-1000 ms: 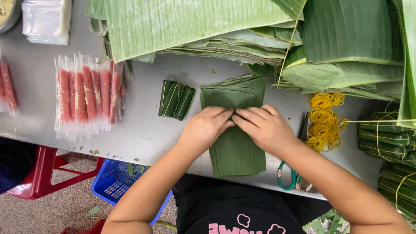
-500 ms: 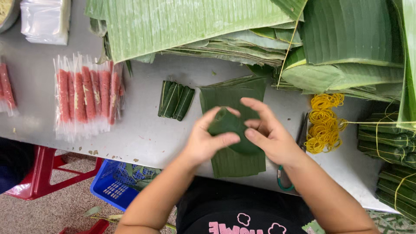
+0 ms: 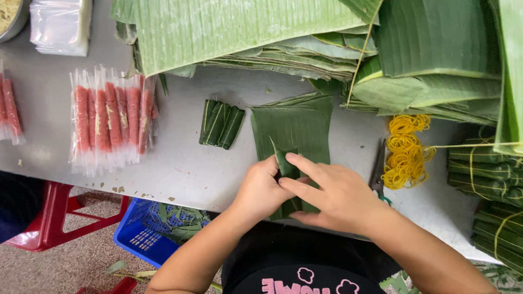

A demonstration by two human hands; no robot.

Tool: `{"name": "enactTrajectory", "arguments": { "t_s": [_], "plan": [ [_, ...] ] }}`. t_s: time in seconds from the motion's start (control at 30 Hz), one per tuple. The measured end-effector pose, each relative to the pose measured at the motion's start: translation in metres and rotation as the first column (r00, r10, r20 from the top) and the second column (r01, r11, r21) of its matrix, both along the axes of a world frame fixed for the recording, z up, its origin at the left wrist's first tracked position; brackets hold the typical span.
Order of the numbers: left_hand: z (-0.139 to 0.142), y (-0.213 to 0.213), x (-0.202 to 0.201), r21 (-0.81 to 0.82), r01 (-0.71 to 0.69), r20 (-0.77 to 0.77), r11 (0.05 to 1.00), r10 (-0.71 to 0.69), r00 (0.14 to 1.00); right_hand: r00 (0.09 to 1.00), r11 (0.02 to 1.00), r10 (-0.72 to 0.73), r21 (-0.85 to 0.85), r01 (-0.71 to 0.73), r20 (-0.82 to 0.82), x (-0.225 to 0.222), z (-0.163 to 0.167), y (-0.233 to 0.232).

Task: The person wraps pre-packaged meat rolls in banana leaves, folds the leaves into neat rectangular packets, and secures them with yellow rubber bands. The finished packets are stacked on the table.

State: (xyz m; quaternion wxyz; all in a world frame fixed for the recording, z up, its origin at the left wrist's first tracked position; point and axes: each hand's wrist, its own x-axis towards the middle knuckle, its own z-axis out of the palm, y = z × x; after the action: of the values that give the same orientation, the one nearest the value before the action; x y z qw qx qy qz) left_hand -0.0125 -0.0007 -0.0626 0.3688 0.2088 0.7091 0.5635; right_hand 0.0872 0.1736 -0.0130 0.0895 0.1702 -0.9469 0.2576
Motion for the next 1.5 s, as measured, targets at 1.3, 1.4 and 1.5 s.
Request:
{"name": "enactTrajectory", "arguments": {
  "t_s": [1.3,1.4,1.5],
  "plan": [
    [0.03,-0.012,0.014,0.353,0.235,-0.177,0.906,-0.181,0.967,0.947,0.811,-0.232,-0.494,0.315,0.224,0.034,0.0,0.014],
    [0.049,-0.01,0.013,-0.041,0.407,-0.671,0.913,-0.327,0.666,0.757,0.503,-0.182,-0.602,0.62,0.627,0.043,-0.033,0.014],
    [0.051,-0.008,0.013,-0.087,0.437,-0.866,0.895,-0.285,0.412,0.732,0.262,-0.091,-0.693,0.671,0.675,0.059,-0.054,0.009]
  ]
}}
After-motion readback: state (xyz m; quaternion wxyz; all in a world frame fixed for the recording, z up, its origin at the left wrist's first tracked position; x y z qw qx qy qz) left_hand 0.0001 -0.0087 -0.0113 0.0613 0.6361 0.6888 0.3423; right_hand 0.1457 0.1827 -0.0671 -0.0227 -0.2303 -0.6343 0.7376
